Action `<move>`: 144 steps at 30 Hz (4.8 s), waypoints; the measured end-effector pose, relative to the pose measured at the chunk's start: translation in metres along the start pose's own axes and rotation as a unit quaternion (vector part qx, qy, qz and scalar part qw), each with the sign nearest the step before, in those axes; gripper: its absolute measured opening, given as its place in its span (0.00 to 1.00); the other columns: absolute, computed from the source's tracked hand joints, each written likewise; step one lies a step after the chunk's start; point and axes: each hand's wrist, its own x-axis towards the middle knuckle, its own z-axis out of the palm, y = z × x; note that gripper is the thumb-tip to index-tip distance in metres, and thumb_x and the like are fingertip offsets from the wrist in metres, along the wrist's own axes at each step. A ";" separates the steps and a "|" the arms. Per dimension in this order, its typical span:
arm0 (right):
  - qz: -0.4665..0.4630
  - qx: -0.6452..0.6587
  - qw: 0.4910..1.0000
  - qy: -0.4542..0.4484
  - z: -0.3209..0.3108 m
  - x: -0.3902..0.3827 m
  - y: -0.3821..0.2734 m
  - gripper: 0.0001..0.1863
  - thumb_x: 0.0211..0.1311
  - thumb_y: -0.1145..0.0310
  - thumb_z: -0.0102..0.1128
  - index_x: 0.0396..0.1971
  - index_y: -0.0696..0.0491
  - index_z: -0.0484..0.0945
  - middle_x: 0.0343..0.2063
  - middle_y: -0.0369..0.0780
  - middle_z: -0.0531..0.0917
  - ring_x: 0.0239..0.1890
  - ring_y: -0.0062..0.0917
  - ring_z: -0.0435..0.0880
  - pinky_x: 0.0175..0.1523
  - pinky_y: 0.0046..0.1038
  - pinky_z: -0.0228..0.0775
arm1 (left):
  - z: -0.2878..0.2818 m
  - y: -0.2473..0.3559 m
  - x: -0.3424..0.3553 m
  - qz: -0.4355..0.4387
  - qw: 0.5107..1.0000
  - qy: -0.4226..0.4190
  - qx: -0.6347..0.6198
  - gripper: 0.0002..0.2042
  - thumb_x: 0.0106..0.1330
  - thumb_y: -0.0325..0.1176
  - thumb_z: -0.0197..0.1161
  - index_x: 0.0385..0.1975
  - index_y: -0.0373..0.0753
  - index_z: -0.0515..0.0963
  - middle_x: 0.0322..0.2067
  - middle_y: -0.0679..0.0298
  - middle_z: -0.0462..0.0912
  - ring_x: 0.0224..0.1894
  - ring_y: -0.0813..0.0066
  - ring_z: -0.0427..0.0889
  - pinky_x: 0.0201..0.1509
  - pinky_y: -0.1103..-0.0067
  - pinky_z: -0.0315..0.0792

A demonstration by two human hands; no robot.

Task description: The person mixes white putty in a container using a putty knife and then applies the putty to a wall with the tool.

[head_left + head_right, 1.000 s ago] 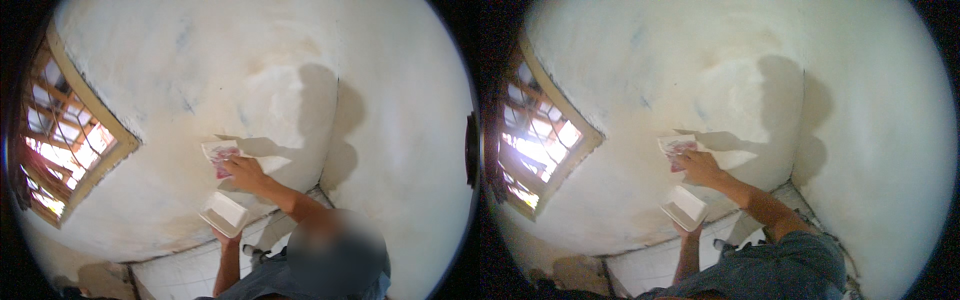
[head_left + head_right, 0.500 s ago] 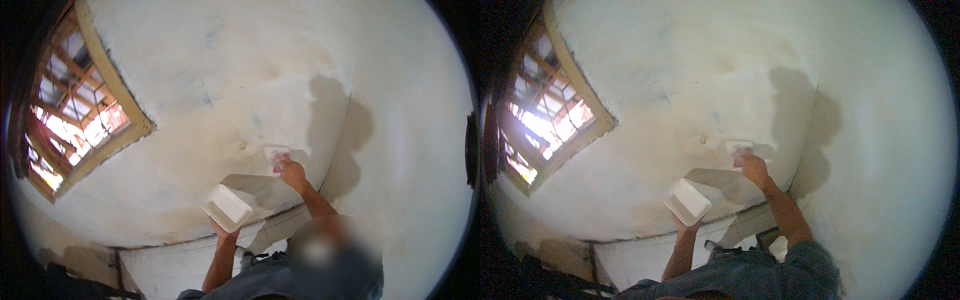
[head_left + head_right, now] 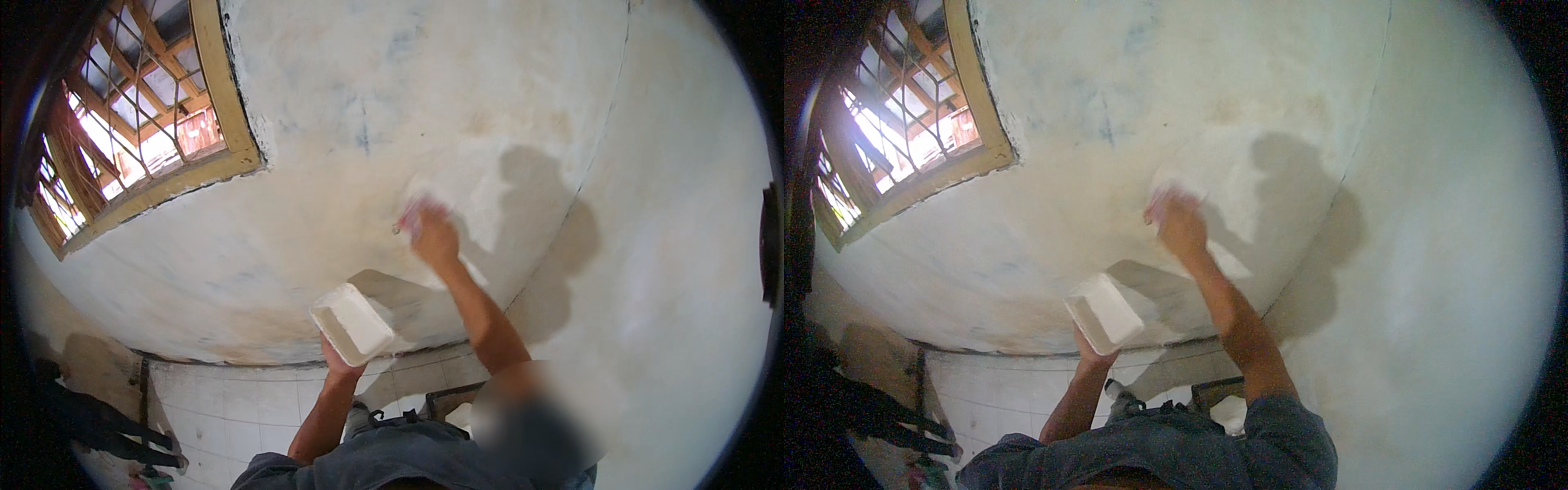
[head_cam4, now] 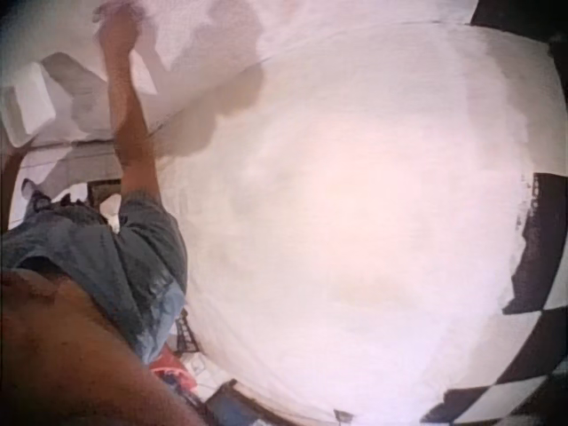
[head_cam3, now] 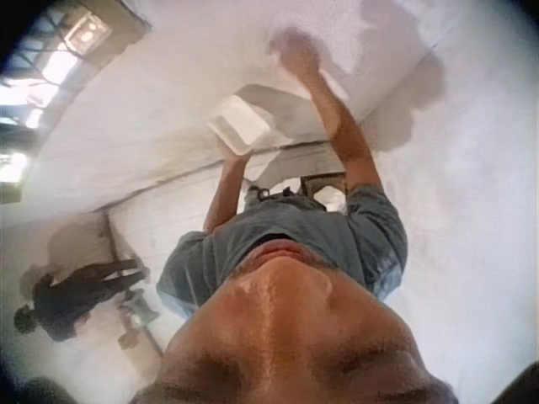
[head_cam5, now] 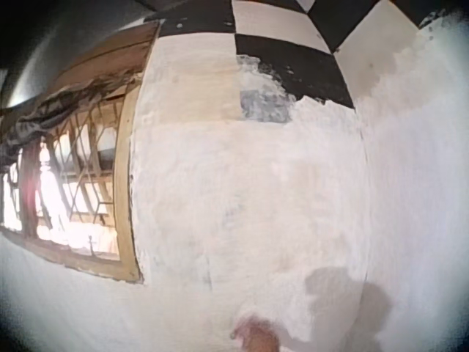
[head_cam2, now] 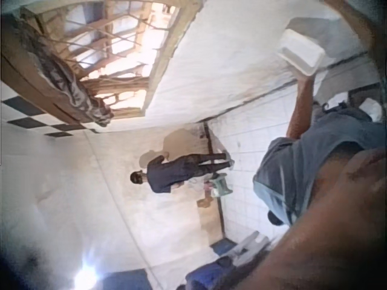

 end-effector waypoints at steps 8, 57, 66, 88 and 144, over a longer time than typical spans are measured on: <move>0.033 0.070 0.988 0.130 -0.081 0.025 0.009 0.08 0.48 0.74 0.61 0.31 0.55 0.76 0.29 0.44 0.80 0.30 0.41 0.82 0.31 0.37 0.75 | 0.000 0.009 -0.006 0.032 0.998 0.049 0.035 0.27 0.70 0.54 0.41 0.61 0.44 0.66 0.53 0.62 0.77 0.54 0.61 0.78 0.56 0.61 0.74; 0.080 0.080 0.986 0.125 -0.069 -0.036 0.117 0.06 0.55 0.71 0.62 0.26 0.56 0.75 0.21 0.45 0.78 0.24 0.40 0.77 0.31 0.36 0.69 | 0.008 -0.013 -0.003 -0.010 0.998 0.036 0.049 0.27 0.69 0.54 0.40 0.61 0.45 0.66 0.54 0.62 0.76 0.54 0.61 0.78 0.57 0.61 0.74; 0.031 0.014 0.969 0.247 -0.021 0.052 0.083 0.14 0.50 0.71 0.61 0.38 0.56 0.79 0.34 0.48 0.83 0.37 0.40 0.83 0.40 0.36 0.76 | 0.011 -0.018 -0.003 -0.003 0.998 0.042 0.051 0.27 0.69 0.54 0.41 0.61 0.44 0.66 0.53 0.61 0.76 0.54 0.61 0.78 0.57 0.61 0.74; 0.023 -0.016 0.998 0.051 -0.044 0.033 0.054 0.10 0.59 0.68 0.55 0.38 0.53 0.79 0.34 0.42 0.83 0.32 0.37 0.83 0.34 0.36 0.76 | 0.008 -0.012 -0.005 0.021 0.998 0.009 0.054 0.27 0.71 0.54 0.41 0.63 0.43 0.63 0.54 0.59 0.74 0.56 0.60 0.76 0.56 0.58 0.75; 0.124 0.472 0.779 -0.394 -0.059 -0.069 -0.040 0.12 0.62 0.73 0.50 0.42 0.61 0.79 0.32 0.38 0.83 0.34 0.18 0.78 0.43 0.24 0.71 | 0.049 -0.038 0.025 -0.039 0.996 -0.063 -0.040 0.31 0.71 0.57 0.35 0.62 0.39 0.64 0.57 0.55 0.73 0.57 0.58 0.75 0.62 0.61 0.71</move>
